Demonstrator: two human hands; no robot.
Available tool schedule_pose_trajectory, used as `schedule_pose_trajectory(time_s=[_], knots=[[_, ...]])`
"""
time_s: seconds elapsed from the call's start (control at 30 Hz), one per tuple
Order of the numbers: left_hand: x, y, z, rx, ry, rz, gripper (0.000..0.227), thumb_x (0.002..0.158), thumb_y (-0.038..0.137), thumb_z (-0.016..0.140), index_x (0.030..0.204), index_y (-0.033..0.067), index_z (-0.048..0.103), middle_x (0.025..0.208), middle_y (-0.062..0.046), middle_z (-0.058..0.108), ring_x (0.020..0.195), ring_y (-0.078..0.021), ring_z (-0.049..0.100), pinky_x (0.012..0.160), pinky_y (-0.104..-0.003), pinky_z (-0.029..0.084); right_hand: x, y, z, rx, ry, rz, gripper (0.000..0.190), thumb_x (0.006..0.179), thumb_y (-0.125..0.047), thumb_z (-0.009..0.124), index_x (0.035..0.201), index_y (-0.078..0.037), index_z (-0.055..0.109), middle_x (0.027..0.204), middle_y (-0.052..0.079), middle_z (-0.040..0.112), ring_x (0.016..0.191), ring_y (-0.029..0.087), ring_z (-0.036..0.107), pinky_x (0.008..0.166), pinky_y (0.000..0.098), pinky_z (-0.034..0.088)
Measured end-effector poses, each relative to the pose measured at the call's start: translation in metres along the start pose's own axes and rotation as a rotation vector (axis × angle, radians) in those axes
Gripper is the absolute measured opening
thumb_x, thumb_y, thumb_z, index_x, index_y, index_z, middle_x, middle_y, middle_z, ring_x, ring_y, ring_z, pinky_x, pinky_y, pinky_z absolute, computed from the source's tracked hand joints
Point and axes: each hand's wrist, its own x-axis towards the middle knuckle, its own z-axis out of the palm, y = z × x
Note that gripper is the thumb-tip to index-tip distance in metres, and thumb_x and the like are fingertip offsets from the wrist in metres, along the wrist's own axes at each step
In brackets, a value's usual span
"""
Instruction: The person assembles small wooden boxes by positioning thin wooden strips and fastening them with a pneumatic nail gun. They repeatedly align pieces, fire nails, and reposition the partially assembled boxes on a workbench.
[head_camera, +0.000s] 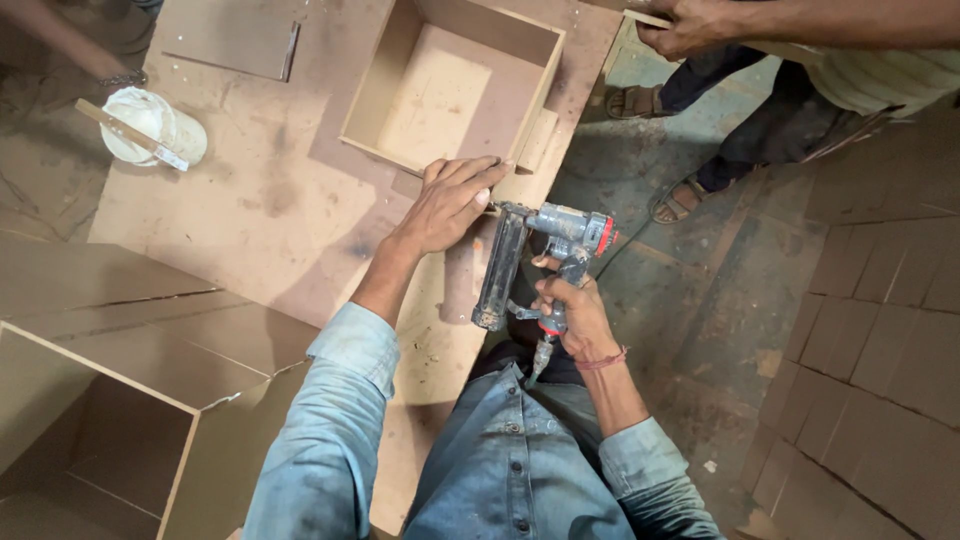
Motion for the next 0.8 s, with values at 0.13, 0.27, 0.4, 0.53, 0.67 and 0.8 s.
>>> schedule_pose_trajectory(time_s=[0.13, 0.27, 0.4, 0.53, 0.67, 0.8], knots=[[-0.004, -0.003, 0.001, -0.013, 0.017, 0.009, 0.051, 0.109, 0.040, 0.034, 0.150, 0.0171, 0.054, 0.155, -0.013, 0.052, 0.143, -0.0325, 0.045, 0.120, -0.054, 0.021, -0.006, -0.002, 0.005, 0.001, 0.020, 0.008, 0.038, 0.079, 0.001, 0.066, 0.117, 0.006, 0.066, 0.067, 0.005, 0.056, 0.053, 0.015, 0.051, 0.063, 0.0330, 0.052], [0.002, -0.001, 0.002, -0.013, 0.053, 0.029, 0.048, 0.107, 0.035, 0.039, 0.148, 0.0147, 0.057, 0.152, -0.014, 0.053, 0.140, -0.0340, 0.045, 0.118, -0.055, 0.019, -0.020, -0.024, 0.011, 0.111, -0.076, -0.014, 0.046, 0.084, -0.003, 0.065, 0.129, 0.005, 0.060, 0.073, 0.007, 0.057, 0.059, 0.016, 0.056, 0.066, 0.0324, 0.053], [-0.006, 0.006, 0.006, -0.046, 0.267, 0.092, 0.040, 0.106, 0.026, 0.048, 0.138, 0.0093, 0.064, 0.146, -0.016, 0.059, 0.139, -0.0351, 0.048, 0.119, -0.050, 0.029, -0.032, -0.042, 0.021, 0.145, -0.225, 0.000, 0.059, 0.089, -0.013, 0.059, 0.142, 0.005, 0.041, 0.079, 0.013, 0.065, 0.063, 0.020, 0.064, 0.063, 0.0352, 0.055], [-0.034, 0.013, 0.021, -0.150, 0.660, 0.000, 0.029, 0.108, 0.019, 0.054, 0.128, 0.0061, 0.070, 0.135, -0.017, 0.067, 0.133, -0.0357, 0.058, 0.116, -0.045, 0.041, -0.026, -0.037, 0.035, -0.640, -0.248, -0.062, 0.086, 0.087, -0.018, 0.061, 0.162, -0.007, 0.019, 0.080, 0.016, 0.064, 0.062, 0.028, 0.062, 0.057, 0.0412, 0.050], [-0.076, 0.015, 0.040, -0.586, 0.629, -0.360, 0.032, 0.100, 0.027, 0.062, 0.122, 0.0066, 0.072, 0.123, -0.016, 0.073, 0.119, -0.0337, 0.069, 0.105, -0.040, 0.051, -0.024, 0.000, 0.047, -1.455, -0.313, -0.493, 0.095, 0.083, -0.025, 0.071, 0.153, 0.014, 0.020, 0.083, 0.029, 0.070, 0.072, 0.044, 0.069, 0.068, 0.0517, 0.056], [-0.094, 0.024, 0.064, -0.222, 0.456, -0.507, 0.039, 0.082, 0.032, 0.078, 0.110, 0.0046, 0.074, 0.109, -0.018, 0.072, 0.104, -0.0385, 0.067, 0.089, -0.045, 0.054, -0.019, 0.036, 0.059, -1.798, -0.261, -0.359, 0.094, 0.082, -0.028, 0.070, 0.148, 0.020, 0.022, 0.079, 0.030, 0.070, 0.065, 0.046, 0.069, 0.062, 0.0549, 0.056]])
